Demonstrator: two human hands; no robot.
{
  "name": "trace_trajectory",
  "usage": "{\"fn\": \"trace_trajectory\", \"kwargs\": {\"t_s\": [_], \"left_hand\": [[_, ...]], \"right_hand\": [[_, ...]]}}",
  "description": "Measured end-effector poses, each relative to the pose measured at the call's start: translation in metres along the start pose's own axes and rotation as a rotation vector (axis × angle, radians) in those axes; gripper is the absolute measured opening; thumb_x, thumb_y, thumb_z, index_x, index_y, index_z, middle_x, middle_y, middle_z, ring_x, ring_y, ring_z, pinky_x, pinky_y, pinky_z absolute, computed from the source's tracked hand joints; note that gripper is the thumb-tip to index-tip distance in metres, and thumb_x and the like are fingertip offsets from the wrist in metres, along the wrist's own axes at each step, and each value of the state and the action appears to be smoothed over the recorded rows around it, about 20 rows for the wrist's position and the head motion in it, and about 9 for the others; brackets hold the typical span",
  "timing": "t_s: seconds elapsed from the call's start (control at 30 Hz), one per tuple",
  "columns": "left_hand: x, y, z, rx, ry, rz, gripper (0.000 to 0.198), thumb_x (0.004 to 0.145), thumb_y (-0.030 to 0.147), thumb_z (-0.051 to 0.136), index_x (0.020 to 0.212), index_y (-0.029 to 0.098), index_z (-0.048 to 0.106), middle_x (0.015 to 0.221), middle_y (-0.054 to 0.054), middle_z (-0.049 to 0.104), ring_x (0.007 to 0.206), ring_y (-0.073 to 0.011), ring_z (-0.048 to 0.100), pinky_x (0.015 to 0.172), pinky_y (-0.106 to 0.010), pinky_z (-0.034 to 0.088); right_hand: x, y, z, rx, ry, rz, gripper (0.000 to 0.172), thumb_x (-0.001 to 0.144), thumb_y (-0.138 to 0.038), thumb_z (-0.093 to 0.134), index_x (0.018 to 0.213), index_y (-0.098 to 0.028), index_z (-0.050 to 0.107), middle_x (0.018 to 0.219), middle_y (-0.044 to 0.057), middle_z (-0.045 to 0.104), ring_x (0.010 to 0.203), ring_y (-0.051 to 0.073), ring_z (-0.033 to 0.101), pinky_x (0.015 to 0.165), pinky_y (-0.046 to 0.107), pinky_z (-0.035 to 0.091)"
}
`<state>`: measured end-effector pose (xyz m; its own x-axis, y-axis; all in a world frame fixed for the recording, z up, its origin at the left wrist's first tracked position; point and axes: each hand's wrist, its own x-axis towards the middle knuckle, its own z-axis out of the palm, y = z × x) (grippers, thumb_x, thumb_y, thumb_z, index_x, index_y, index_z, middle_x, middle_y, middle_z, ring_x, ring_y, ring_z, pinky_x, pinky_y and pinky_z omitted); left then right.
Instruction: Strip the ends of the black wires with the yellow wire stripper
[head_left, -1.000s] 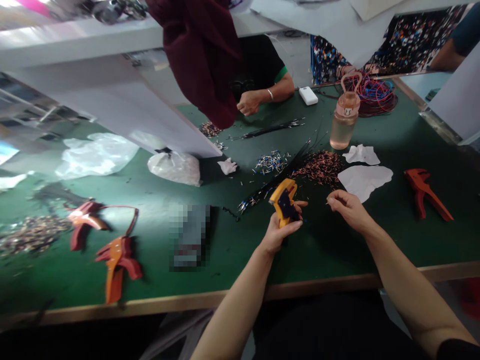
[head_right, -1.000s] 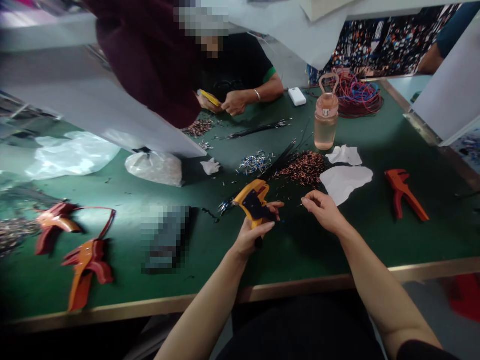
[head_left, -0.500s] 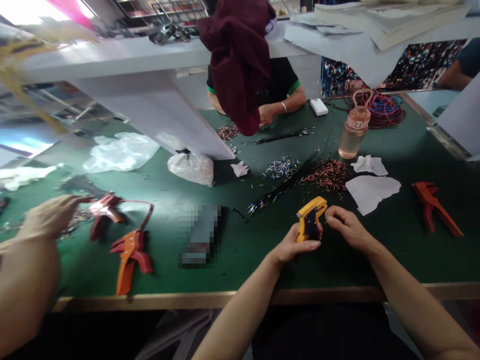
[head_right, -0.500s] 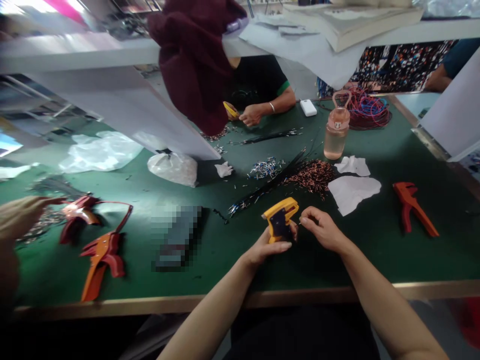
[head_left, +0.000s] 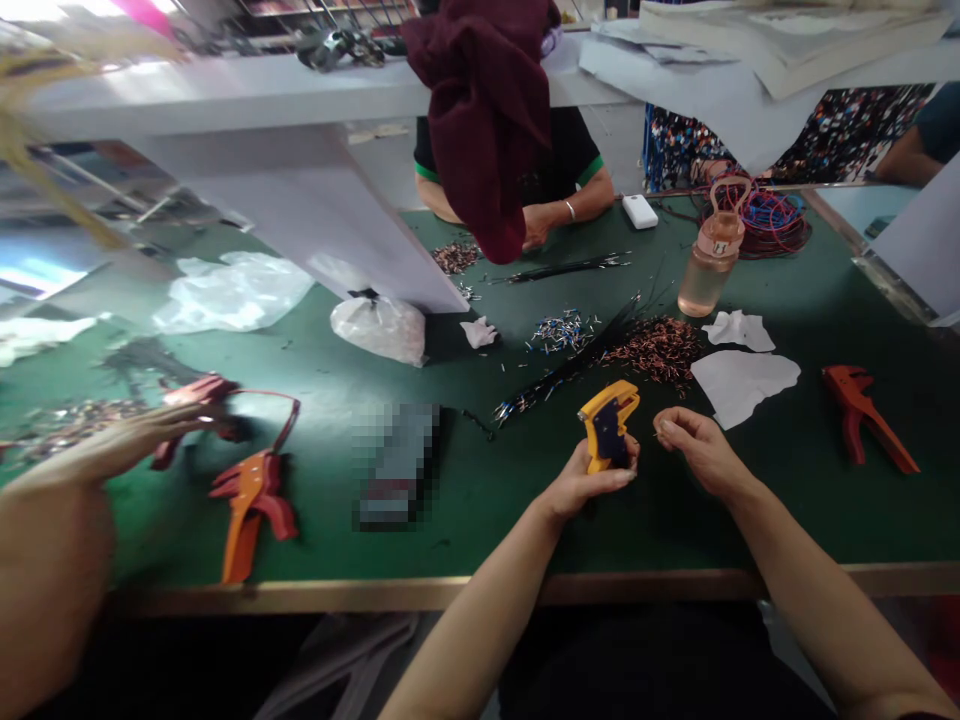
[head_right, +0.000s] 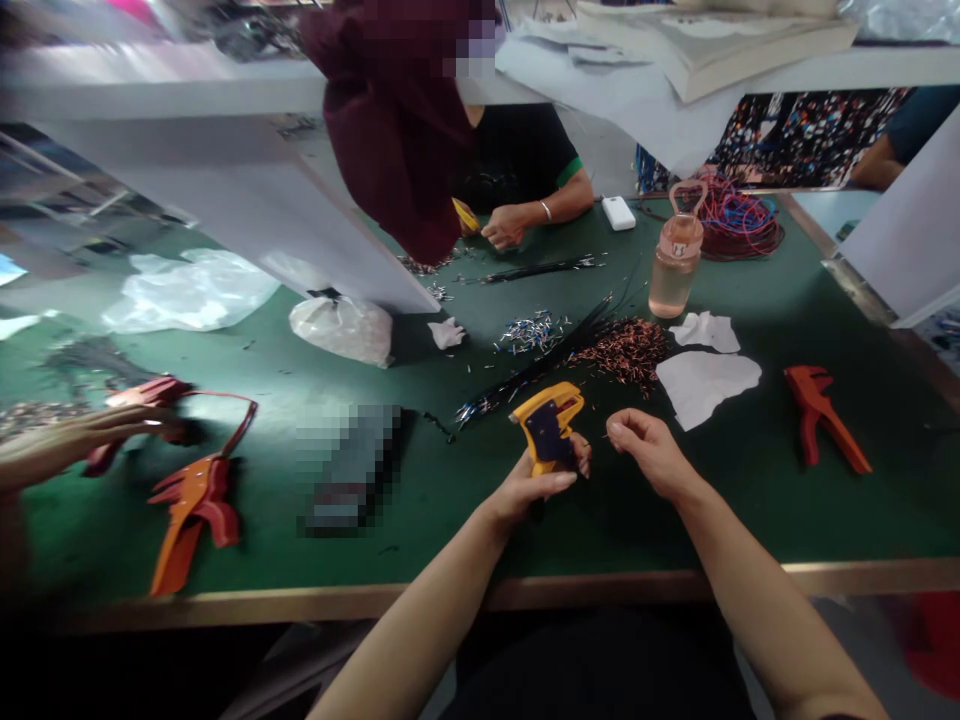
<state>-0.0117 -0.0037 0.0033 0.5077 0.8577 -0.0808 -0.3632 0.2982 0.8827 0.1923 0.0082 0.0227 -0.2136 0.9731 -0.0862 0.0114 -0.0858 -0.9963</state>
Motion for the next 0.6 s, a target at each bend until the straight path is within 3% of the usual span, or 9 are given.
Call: {"fn": "trace_trajectory", "kwargs": {"t_s": [0.1, 0.2, 0.33, 0.43, 0.5, 0.6], "left_hand": [[0.003, -0.003, -0.001, -0.080, 0.046, 0.025, 0.042, 0.060, 0.036, 0.088, 0.092, 0.015, 0.069, 0.082, -0.005, 0.065, 0.076, -0.0190, 0.060, 0.074, -0.033, 0.050], [0.006, -0.002, 0.001, -0.207, 0.110, 0.067, 0.042, 0.059, 0.036, 0.086, 0.091, 0.014, 0.069, 0.084, -0.006, 0.065, 0.076, -0.0199, 0.061, 0.072, -0.035, 0.052], [0.006, 0.007, 0.003, -0.314, 0.167, 0.114, 0.038, 0.064, 0.036, 0.082, 0.093, 0.015, 0.069, 0.091, -0.006, 0.063, 0.082, -0.0213, 0.062, 0.079, -0.040, 0.054], [0.006, 0.010, 0.002, -0.393, 0.165, 0.121, 0.037, 0.067, 0.037, 0.081, 0.094, 0.016, 0.069, 0.091, -0.005, 0.063, 0.083, -0.0199, 0.062, 0.079, -0.038, 0.054], [0.007, 0.010, 0.000, -0.457, 0.155, 0.111, 0.037, 0.066, 0.038, 0.081, 0.093, 0.016, 0.070, 0.091, -0.005, 0.063, 0.083, -0.0192, 0.062, 0.077, -0.036, 0.054], [0.007, 0.008, -0.001, -0.494, 0.140, 0.093, 0.036, 0.066, 0.038, 0.081, 0.093, 0.016, 0.071, 0.093, -0.005, 0.065, 0.085, -0.0203, 0.063, 0.079, -0.037, 0.054]], "right_hand": [[0.002, 0.003, -0.001, -0.121, 0.062, -0.071, 0.038, 0.087, -0.058, 0.062, 0.074, -0.022, 0.060, 0.066, 0.000, 0.056, 0.065, 0.016, 0.053, 0.066, 0.030, 0.048], [0.003, 0.008, 0.000, -0.225, 0.109, -0.145, 0.029, 0.092, -0.050, 0.056, 0.088, -0.023, 0.065, 0.075, 0.002, 0.066, 0.067, 0.017, 0.059, 0.068, 0.031, 0.051], [0.001, 0.021, 0.008, -0.374, 0.039, -0.251, 0.019, 0.088, -0.036, 0.060, 0.102, -0.024, 0.065, 0.091, 0.005, 0.074, 0.073, 0.018, 0.066, 0.072, 0.033, 0.053], [-0.003, 0.029, 0.016, -0.477, -0.011, -0.311, 0.026, 0.084, -0.026, 0.063, 0.110, -0.025, 0.065, 0.094, 0.004, 0.075, 0.072, 0.018, 0.067, 0.074, 0.033, 0.054], [-0.005, 0.031, 0.021, -0.475, -0.014, -0.358, 0.030, 0.083, -0.025, 0.064, 0.113, -0.025, 0.065, 0.095, 0.004, 0.076, 0.073, 0.018, 0.069, 0.073, 0.033, 0.056], [-0.008, 0.027, 0.025, -0.428, 0.020, -0.443, 0.022, 0.088, -0.027, 0.062, 0.108, -0.025, 0.069, 0.094, 0.005, 0.077, 0.080, 0.020, 0.072, 0.072, 0.033, 0.057]]}}
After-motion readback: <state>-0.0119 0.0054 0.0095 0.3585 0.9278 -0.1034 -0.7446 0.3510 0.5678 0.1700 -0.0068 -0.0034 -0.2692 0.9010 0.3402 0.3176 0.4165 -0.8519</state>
